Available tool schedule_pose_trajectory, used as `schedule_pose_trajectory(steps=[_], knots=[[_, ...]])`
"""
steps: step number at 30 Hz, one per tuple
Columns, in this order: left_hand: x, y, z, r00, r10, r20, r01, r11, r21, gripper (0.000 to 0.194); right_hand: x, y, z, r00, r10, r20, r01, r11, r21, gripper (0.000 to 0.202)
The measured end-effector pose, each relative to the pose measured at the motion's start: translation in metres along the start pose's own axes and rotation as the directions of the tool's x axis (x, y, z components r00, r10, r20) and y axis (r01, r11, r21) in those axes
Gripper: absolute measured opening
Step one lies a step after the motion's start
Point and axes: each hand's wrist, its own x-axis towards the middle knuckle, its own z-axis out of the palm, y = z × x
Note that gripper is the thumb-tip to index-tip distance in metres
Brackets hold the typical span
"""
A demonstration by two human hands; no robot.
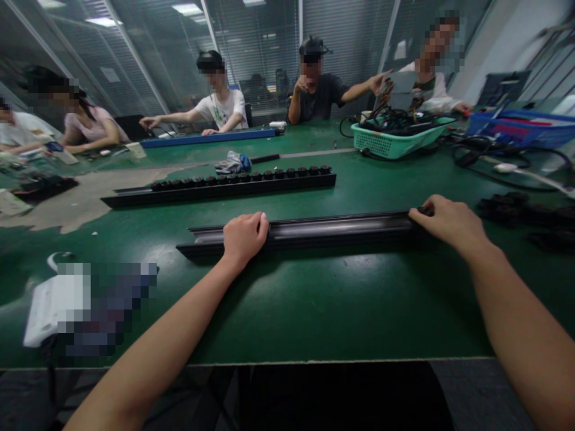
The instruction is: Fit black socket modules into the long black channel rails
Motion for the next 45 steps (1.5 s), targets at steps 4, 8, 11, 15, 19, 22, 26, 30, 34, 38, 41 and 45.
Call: schedule_pose_trajectory(steps=[4,8,11,15,19,22,26,30,34,38,41,45], knots=[[0.000,0.000,0.000,1.000,-0.002,0.002,0.002,1.000,-0.001,0.046,0.001,0.002,0.000,1.000,0.008,0.007,-0.008,1.000,-0.021,0.050],[0.000,0.001,0.001,1.000,0.005,-0.013,-0.005,1.000,0.013,0.046,0.004,0.007,0.001,0.999,0.038,-0.011,-0.038,0.999,-0.018,0.050],[0.000,0.001,0.001,1.000,0.006,-0.019,-0.006,1.000,0.016,0.046,0.005,0.010,0.002,0.999,0.047,-0.024,-0.048,0.999,-0.008,0.052],[0.000,0.001,0.001,1.000,0.012,-0.021,-0.012,1.000,0.008,0.046,0.004,0.011,0.001,0.998,0.054,-0.023,-0.054,0.999,0.005,0.051],[0.000,0.001,0.000,1.000,0.005,-0.011,-0.005,1.000,0.010,0.047,0.004,0.011,0.000,0.997,0.081,-0.010,-0.081,0.997,0.002,0.052],[0.000,0.001,0.000,1.000,0.004,-0.005,-0.004,1.000,0.016,0.047,0.006,0.012,0.000,0.995,0.102,-0.006,-0.102,0.995,-0.001,0.052],[0.000,0.001,0.001,1.000,0.004,-0.008,-0.004,1.000,0.024,0.046,0.007,0.014,0.000,0.992,0.123,0.001,-0.123,0.992,-0.007,0.051],[0.000,0.001,0.001,1.000,0.007,-0.018,-0.007,1.000,0.023,0.046,0.008,0.017,0.001,0.991,0.132,-0.014,-0.132,0.991,-0.005,0.051],[0.000,0.001,0.001,1.000,-0.006,-0.003,0.006,0.999,0.036,0.046,0.010,0.020,0.004,0.991,0.131,-0.026,-0.131,0.991,0.000,0.051],[0.000,0.002,0.000,1.000,-0.006,-0.001,0.006,0.999,0.035,0.046,0.013,0.024,0.006,0.991,0.129,-0.046,-0.128,0.992,0.018,0.050],[0.000,0.002,0.000,1.000,0.000,-0.005,0.001,1.000,0.021,0.046,0.015,0.026,0.007,0.990,0.133,-0.037,-0.132,0.991,0.033,0.050],[-0.001,0.001,0.000,1.000,0.000,-0.014,0.000,1.000,0.004,0.045,0.017,0.028,0.007,0.986,0.169,-0.004,-0.169,0.985,0.022,0.050]])
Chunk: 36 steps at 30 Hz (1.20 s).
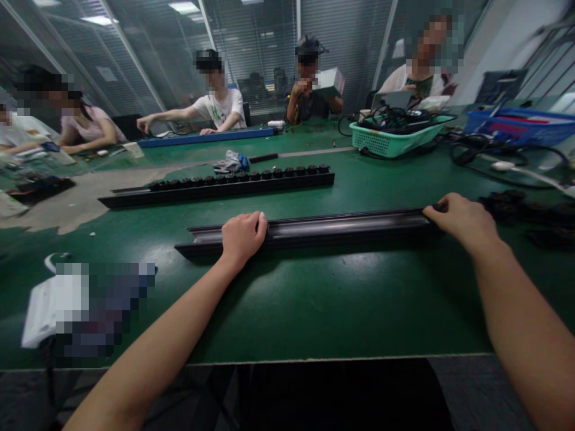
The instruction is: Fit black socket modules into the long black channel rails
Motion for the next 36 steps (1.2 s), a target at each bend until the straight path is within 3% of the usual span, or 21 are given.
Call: schedule_pose_trajectory(steps=[20,26,32,36], knots=[[0.001,-0.001,0.001,1.000,0.007,-0.001,-0.007,1.000,0.026,0.046,0.016,0.021,0.006,0.990,0.138,-0.036,-0.137,0.990,0.021,0.051],[0.000,-0.001,0.002,1.000,0.012,-0.017,-0.012,1.000,0.021,0.046,0.027,0.042,0.017,0.972,0.157,-0.176,-0.164,0.986,-0.024,0.057],[0.000,-0.001,0.001,1.000,0.009,-0.009,-0.009,1.000,0.006,0.046,0.055,0.073,0.031,0.955,0.297,-0.001,-0.296,0.952,0.078,0.054],[0.000,0.000,0.001,1.000,0.009,-0.014,-0.009,1.000,-0.001,0.046,0.067,0.090,0.038,0.913,0.404,0.058,-0.407,0.886,0.223,0.056]])
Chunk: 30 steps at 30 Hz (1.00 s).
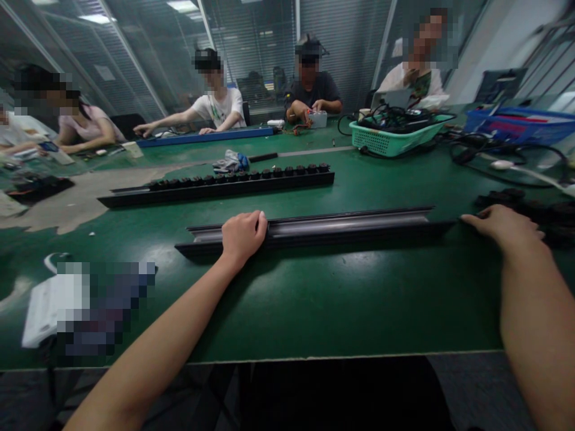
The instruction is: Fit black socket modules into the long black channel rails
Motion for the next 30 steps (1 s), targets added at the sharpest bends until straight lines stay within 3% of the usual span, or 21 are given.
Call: schedule_pose_trajectory(steps=[3,6,11,13,21,26,30], knots=[[0.000,0.000,0.000,1.000,0.001,-0.003,-0.001,1.000,-0.001,0.045,0.010,0.011,0.001,0.981,0.143,-0.133,-0.126,0.983,0.131,0.079],[0.000,0.000,0.001,1.000,0.004,-0.011,-0.004,1.000,0.003,0.045,0.017,0.020,0.001,0.922,0.268,-0.278,-0.208,0.951,0.228,0.104],[0.000,0.001,0.002,1.000,-0.006,-0.006,0.006,1.000,0.016,0.045,0.018,0.025,0.002,0.884,0.297,-0.360,-0.219,0.945,0.242,0.084],[0.000,0.000,0.002,1.000,-0.009,0.004,0.009,1.000,0.011,0.045,0.016,0.026,0.001,0.891,0.276,-0.361,-0.210,0.954,0.212,0.077],[0.000,0.000,0.001,1.000,0.002,-0.004,-0.002,1.000,0.010,0.046,0.011,0.030,-0.007,0.926,0.302,-0.228,-0.274,0.950,0.147,0.078],[0.000,0.001,0.001,1.000,-0.007,0.020,0.007,1.000,0.012,0.047,-0.006,0.026,-0.010,0.937,0.231,-0.260,-0.176,0.960,0.217,0.082],[0.001,0.001,0.000,1.000,-0.009,0.024,0.009,1.000,-0.009,0.047,-0.024,0.007,-0.011,0.893,0.034,-0.448,0.099,0.958,0.270,0.069]])
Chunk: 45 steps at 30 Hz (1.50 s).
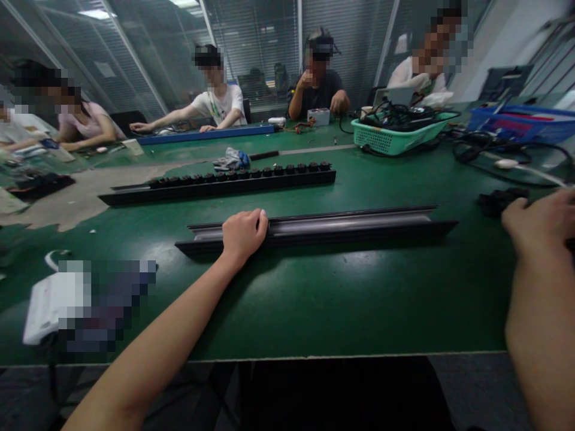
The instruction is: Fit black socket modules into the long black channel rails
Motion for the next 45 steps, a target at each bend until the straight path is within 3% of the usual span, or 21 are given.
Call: schedule_pose_trajectory(steps=[3,6,9,13,18,21,27,31,34,45], knots=[[0.000,0.000,0.000,1.000,-0.006,0.001,0.006,1.000,0.002,0.047,-0.019,-0.027,0.003,0.952,-0.302,-0.052,0.304,0.952,0.034,0.049],[0.000,0.000,0.000,1.000,-0.005,0.005,0.005,1.000,0.010,0.047,-0.045,-0.056,0.002,0.812,-0.583,-0.004,0.583,0.812,0.014,0.037],[0.000,0.000,-0.001,1.000,-0.006,0.003,0.006,1.000,0.009,0.047,-0.076,-0.079,-0.008,0.640,-0.767,0.058,0.765,0.642,0.055,0.034],[-0.002,-0.002,-0.004,1.000,-0.005,0.002,0.005,1.000,-0.004,0.047,-0.124,-0.105,-0.024,0.409,-0.911,0.049,0.898,0.412,0.153,0.032],[-0.007,-0.003,-0.009,1.000,0.006,-0.015,-0.007,1.000,-0.022,0.047,-0.189,-0.137,-0.034,0.000,-0.989,0.150,0.947,0.048,0.316,0.034],[-0.009,-0.003,-0.011,1.000,0.009,-0.012,-0.009,1.000,-0.025,0.050,-0.227,-0.157,-0.039,-0.123,-0.977,0.175,0.927,-0.050,0.373,0.036],[-0.009,-0.007,-0.009,1.000,-0.001,0.004,0.001,0.999,-0.041,0.057,-0.291,-0.199,-0.036,-0.140,-0.974,0.177,0.875,-0.038,0.483,0.043],[-0.009,-0.010,-0.006,1.000,-0.013,0.008,0.013,0.996,-0.084,0.059,-0.315,-0.224,-0.026,-0.160,-0.973,0.167,0.817,-0.036,0.575,0.042],[-0.009,-0.011,-0.005,1.000,-0.014,0.012,0.015,0.997,-0.080,0.059,-0.323,-0.236,-0.018,-0.169,-0.971,0.168,0.780,-0.028,0.625,0.040],[-0.004,-0.010,0.003,0.999,-0.016,0.039,0.018,0.999,-0.039,0.060,-0.326,-0.244,-0.002,-0.080,-0.969,0.234,0.745,0.097,0.660,0.035]])
